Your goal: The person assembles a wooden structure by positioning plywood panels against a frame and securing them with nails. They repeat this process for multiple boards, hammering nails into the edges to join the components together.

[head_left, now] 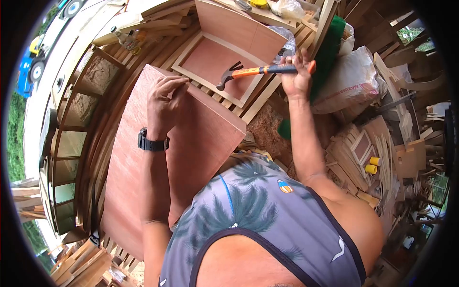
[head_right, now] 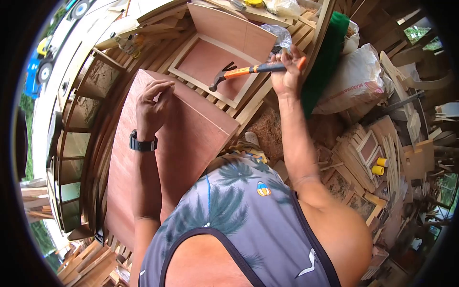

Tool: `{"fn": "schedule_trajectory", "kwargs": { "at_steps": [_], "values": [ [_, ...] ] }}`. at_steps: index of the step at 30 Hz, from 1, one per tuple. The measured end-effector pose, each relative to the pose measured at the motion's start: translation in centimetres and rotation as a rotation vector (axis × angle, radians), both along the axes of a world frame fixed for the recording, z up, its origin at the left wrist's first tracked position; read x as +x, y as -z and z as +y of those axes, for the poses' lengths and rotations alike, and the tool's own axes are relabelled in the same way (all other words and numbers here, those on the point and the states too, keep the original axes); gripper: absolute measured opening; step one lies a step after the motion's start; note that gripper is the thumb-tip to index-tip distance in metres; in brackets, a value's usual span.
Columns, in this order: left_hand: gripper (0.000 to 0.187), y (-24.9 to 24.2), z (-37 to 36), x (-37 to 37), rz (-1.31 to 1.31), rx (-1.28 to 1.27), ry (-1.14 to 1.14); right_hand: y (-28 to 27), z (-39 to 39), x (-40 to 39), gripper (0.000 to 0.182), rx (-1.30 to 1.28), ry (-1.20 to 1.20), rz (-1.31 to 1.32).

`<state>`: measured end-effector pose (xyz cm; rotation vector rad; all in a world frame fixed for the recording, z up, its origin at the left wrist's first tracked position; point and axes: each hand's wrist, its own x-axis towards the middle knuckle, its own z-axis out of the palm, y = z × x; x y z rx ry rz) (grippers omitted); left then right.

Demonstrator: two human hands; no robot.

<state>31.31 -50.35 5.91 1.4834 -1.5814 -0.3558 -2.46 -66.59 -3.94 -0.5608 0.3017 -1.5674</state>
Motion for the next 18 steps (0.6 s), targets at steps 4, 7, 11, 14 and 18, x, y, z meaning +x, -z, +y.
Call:
{"fn": "schedule_trajectory", "kwargs": {
  "at_steps": [4, 7, 11, 14, 18],
  "values": [
    [0.006, 0.6, 0.1, -1.4, -0.169, -0.09, 0.044, 5.2, 2.3, -2.7, 0.042, 0.044, 0.103, -0.096],
    [0.006, 0.2, 0.5, -3.2, -0.201, -0.039, 0.068, 7.5, 5.6, -4.5, 0.04, 0.202, 0.021, 0.116],
    [0.004, 0.5, 0.4, -5.2, -0.235, 0.032, 0.12, 11.1, 9.5, -6.5, 0.051, 0.824, -0.188, 0.114],
    [0.004, 0.7, -0.1, -6.7, -0.275, 0.082, 0.155, 11.8, 10.6, -6.7, 0.051, 0.933, -0.262, 0.074],
    [0.007, 1.1, -0.6, -7.1, -0.316, 0.062, 0.108, 10.0, 11.2, -4.6, 0.044, 0.92, -0.558, 0.136]
  ]
}}
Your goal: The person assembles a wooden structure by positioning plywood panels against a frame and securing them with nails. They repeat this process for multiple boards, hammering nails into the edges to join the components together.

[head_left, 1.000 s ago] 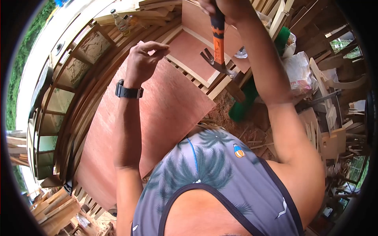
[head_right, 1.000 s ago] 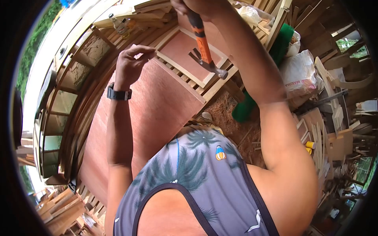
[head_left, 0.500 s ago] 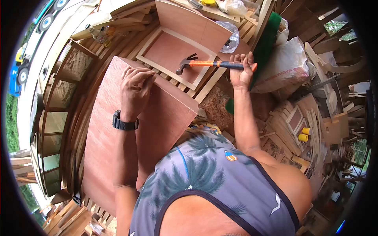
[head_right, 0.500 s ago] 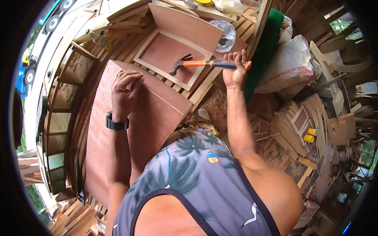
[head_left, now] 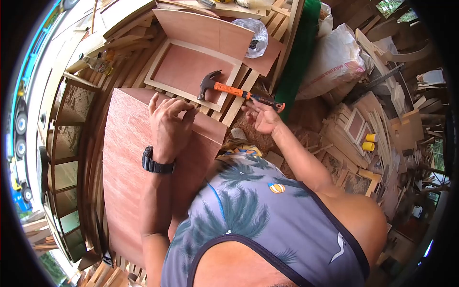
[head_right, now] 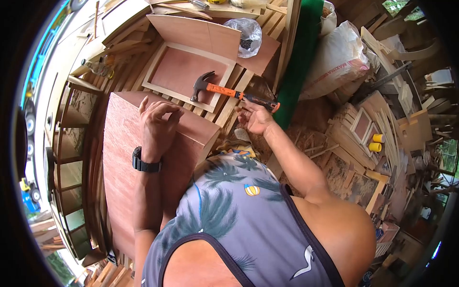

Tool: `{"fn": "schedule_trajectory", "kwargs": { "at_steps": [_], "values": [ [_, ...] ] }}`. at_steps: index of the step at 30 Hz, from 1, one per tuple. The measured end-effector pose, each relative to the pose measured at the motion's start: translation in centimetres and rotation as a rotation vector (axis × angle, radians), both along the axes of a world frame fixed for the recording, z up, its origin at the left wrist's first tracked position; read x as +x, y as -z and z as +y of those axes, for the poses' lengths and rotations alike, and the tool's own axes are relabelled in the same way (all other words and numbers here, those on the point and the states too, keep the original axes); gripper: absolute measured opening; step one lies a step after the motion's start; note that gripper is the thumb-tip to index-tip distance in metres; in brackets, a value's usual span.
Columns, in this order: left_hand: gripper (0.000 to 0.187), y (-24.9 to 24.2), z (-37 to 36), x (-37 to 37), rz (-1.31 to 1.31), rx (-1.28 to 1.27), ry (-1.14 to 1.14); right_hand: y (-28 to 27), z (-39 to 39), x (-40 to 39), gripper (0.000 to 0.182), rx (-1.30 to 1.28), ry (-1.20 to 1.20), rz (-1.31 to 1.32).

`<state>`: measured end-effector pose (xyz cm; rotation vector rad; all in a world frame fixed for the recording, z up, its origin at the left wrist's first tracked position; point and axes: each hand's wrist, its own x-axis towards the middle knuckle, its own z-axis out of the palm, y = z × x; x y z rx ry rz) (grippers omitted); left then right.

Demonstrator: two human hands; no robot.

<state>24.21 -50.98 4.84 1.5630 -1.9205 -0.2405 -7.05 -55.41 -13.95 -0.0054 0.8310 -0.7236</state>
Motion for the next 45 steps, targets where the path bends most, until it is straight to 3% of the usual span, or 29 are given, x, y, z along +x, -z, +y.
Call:
{"fn": "schedule_trajectory", "kwargs": {
  "at_steps": [2, 4, 6, 8, 10, 14, 18, 20, 29, 32, 36, 39, 41, 44, 45],
  "values": [
    [0.009, 0.0, 0.0, 0.0, -0.007, 0.01, -0.015, -4.2, 0.2, 2.9, 0.037, 0.051, -0.084, 0.066],
    [0.011, -0.2, 0.0, 0.0, -0.026, 0.035, -0.003, -8.8, 0.8, 6.5, 0.032, -0.482, -0.329, 0.663],
    [0.013, -0.1, 0.1, -0.1, -0.024, 0.025, -0.017, -13.4, 1.8, 9.6, 0.029, -0.999, -0.236, 0.852],
    [0.014, -0.5, 0.0, -0.1, -0.046, 0.081, -0.013, -16.4, 1.4, 11.3, 0.027, -1.055, -0.252, 0.782],
    [0.015, 0.1, -0.1, 0.0, -0.055, 0.072, -0.026, -16.9, 0.5, 12.3, 0.023, -1.316, -0.385, 0.733],
    [0.019, 0.2, -0.1, 0.0, -0.064, 0.081, -0.029, -17.6, -0.1, 12.3, 0.021, -1.444, -0.453, 0.826],
    [0.021, -0.1, -0.1, 0.0, -0.041, 0.112, -0.024, -18.5, -1.2, 11.5, 0.019, -1.379, -0.609, 0.781],
    [0.023, -0.3, -0.1, -0.1, -0.069, 0.127, -0.017, -18.0, -1.4, 11.4, 0.016, -1.596, -0.556, 0.786],
    [0.026, -0.8, -0.5, 0.1, -0.097, 0.199, 0.055, -17.0, -0.9, 11.9, 0.013, -1.441, -0.497, 0.731],
    [0.025, -1.1, -0.4, -0.2, -0.102, 0.205, 0.049, -17.0, -0.5, 11.5, 0.012, -1.542, -0.43, 0.778],
    [0.025, -1.1, -0.4, -0.1, -0.109, 0.207, 0.044, -16.6, -0.1, 10.7, 0.012, -1.469, -0.471, 0.817],
    [0.023, -1.0, -0.4, -0.1, -0.097, 0.183, 0.053, -15.9, -1.7, 8.7, 0.016, -1.076, -0.474, 0.714],
    [0.02, -0.9, -0.4, -0.3, -0.064, 0.141, 0.017, -14.9, -5.0, 6.0, 0.02, -1.202, -0.295, 1.118],
    [0.018, -0.6, -0.3, -0.4, -0.038, 0.076, 0.0, -12.8, -11.7, 1.9, 0.022, -1.04, -0.156, 1.469],
    [0.018, -0.5, -0.3, -0.5, -0.037, 0.074, 0.004, -10.9, -14.5, 0.5, 0.023, -1.116, -0.125, 1.541]
  ]
}}
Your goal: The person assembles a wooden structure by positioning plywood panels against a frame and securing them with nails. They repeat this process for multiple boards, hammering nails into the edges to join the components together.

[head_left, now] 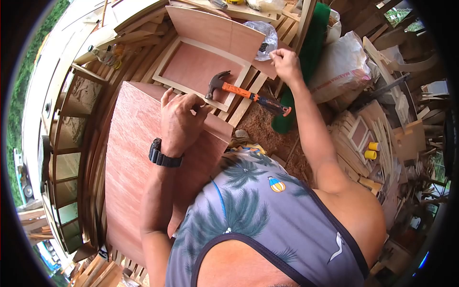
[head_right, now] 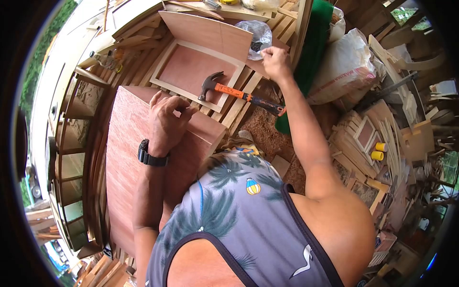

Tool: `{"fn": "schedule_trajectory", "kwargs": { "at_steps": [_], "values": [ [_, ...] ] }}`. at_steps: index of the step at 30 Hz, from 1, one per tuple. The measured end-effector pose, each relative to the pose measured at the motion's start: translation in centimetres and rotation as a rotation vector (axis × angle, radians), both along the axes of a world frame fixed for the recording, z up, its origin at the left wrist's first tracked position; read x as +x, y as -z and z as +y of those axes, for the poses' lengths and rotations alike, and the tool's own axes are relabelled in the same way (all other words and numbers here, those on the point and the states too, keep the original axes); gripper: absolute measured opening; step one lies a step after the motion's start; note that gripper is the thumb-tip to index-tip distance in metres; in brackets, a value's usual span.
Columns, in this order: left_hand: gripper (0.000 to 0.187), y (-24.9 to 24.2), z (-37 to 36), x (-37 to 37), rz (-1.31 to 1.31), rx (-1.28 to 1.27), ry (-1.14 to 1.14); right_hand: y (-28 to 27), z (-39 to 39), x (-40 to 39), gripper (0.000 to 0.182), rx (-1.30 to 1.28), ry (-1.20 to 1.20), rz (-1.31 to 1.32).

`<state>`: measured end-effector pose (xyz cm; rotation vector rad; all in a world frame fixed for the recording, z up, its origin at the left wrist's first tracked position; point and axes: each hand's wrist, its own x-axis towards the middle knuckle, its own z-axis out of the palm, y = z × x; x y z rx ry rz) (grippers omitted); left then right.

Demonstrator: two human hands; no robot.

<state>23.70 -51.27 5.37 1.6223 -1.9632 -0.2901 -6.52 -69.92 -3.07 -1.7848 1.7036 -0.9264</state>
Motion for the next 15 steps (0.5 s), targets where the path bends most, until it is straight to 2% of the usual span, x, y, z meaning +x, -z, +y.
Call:
{"fn": "schedule_trajectory", "kwargs": {
  "at_steps": [2, 3, 5, 6, 8, 9, 10, 11, 12, 13, 14, 15],
  "values": [
    [0.017, 0.2, 0.0, -0.1, 0.027, -0.052, -0.016, 3.4, -5.2, -1.6, 0.021, -0.051, 0.01, 0.068],
    [0.017, 0.3, 0.1, -0.1, 0.026, -0.05, -0.009, 5.0, -7.6, -1.8, 0.023, 0.051, 0.016, -0.017],
    [0.015, 0.4, 0.0, 0.2, 0.006, -0.091, -0.021, 4.8, -8.1, -1.0, 0.025, -0.138, 0.006, 0.193],
    [0.015, 0.2, -0.2, 0.4, -0.001, -0.089, -0.021, 4.7, -7.8, -1.3, 0.025, -0.136, 0.006, 0.186],
    [0.02, -0.3, -0.3, 1.7, 0.026, -0.285, -0.11, -2.6, -2.4, 0.7, 0.03, 0.034, 0.001, 0.575],
    [0.03, -0.3, -0.5, 3.7, 0.068, -0.272, -0.171, -4.3, -0.5, 0.9, 0.036, 0.148, -0.163, 0.646],
    [0.034, -1.0, -0.8, 5.6, -0.007, -0.324, -0.271, -7.2, 2.5, 1.8, 0.035, 0.285, -0.328, 0.581],
    [0.04, -1.0, -1.3, 8.2, -0.124, -0.4, -0.367, -7.3, 5.1, 1.9, 0.036, 0.21, -0.52, 0.421],
    [0.048, -1.2, -1.8, 10.6, -0.123, -0.337, -0.483, -8.4, 7.6, 2.8, 0.049, 0.291, -0.743, 0.32],
    [0.063, -1.4, -2.3, 12.6, -0.151, -0.228, -0.599, -7.1, 9.3, 3.5, 0.071, 0.261, -0.967, 0.175],
    [0.069, -1.4, -2.9, 14.0, -0.147, -0.086, -0.672, -5.6, 11.2, 4.8, 0.088, 0.118, -1.097, 0.118],
    [0.076, -1.5, -3.4, 14.9, -0.136, 0.053, -0.74, -4.9, 13.2, 6.1, 0.09, 0.098, -1.129, 0.123]
  ]
}}
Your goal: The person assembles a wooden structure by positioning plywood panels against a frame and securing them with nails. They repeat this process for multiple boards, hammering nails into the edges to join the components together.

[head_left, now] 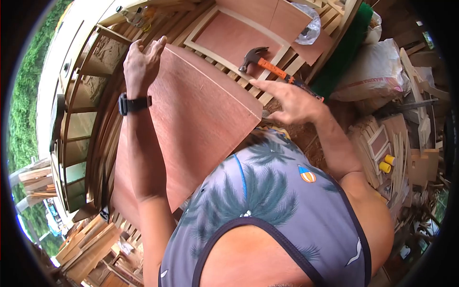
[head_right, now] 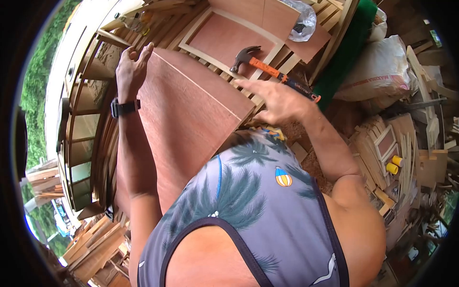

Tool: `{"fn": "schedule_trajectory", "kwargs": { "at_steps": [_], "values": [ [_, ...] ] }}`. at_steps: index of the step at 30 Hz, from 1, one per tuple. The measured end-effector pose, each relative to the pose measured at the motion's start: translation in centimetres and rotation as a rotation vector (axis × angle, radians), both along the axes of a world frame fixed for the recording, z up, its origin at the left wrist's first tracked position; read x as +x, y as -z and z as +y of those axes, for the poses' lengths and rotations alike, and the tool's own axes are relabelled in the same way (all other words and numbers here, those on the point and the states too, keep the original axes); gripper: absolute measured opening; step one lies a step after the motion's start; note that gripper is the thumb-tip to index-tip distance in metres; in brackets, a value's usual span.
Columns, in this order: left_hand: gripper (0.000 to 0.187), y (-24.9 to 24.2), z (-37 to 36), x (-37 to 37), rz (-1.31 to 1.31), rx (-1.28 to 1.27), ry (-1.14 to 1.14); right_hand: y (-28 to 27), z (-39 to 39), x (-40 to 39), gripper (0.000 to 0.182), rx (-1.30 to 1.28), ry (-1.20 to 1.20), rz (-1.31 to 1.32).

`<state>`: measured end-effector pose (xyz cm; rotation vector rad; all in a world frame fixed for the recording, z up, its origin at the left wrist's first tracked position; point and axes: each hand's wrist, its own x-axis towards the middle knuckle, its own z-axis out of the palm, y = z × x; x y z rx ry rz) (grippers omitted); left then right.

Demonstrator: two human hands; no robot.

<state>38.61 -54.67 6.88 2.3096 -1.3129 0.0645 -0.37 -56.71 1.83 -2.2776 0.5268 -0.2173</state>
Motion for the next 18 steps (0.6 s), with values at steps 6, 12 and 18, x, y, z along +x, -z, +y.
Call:
{"fn": "schedule_trajectory", "kwargs": {
  "at_steps": [6, 12, 18],
  "values": [
    [0.077, 0.8, -1.5, 1.4, 0.137, 0.154, 0.063, 3.8, 4.0, 4.5, 0.077, -0.108, 0.11, -0.326],
    [0.06, 0.5, -1.2, 1.1, 0.159, 0.08, 0.056, 4.8, 5.4, 4.8, 0.069, -0.112, 0.281, -0.345],
    [0.052, -0.8, -0.7, 1.0, 0.086, -0.03, 0.051, 4.7, 5.8, 4.8, 0.07, -0.115, 0.311, -0.308]
  ]
}}
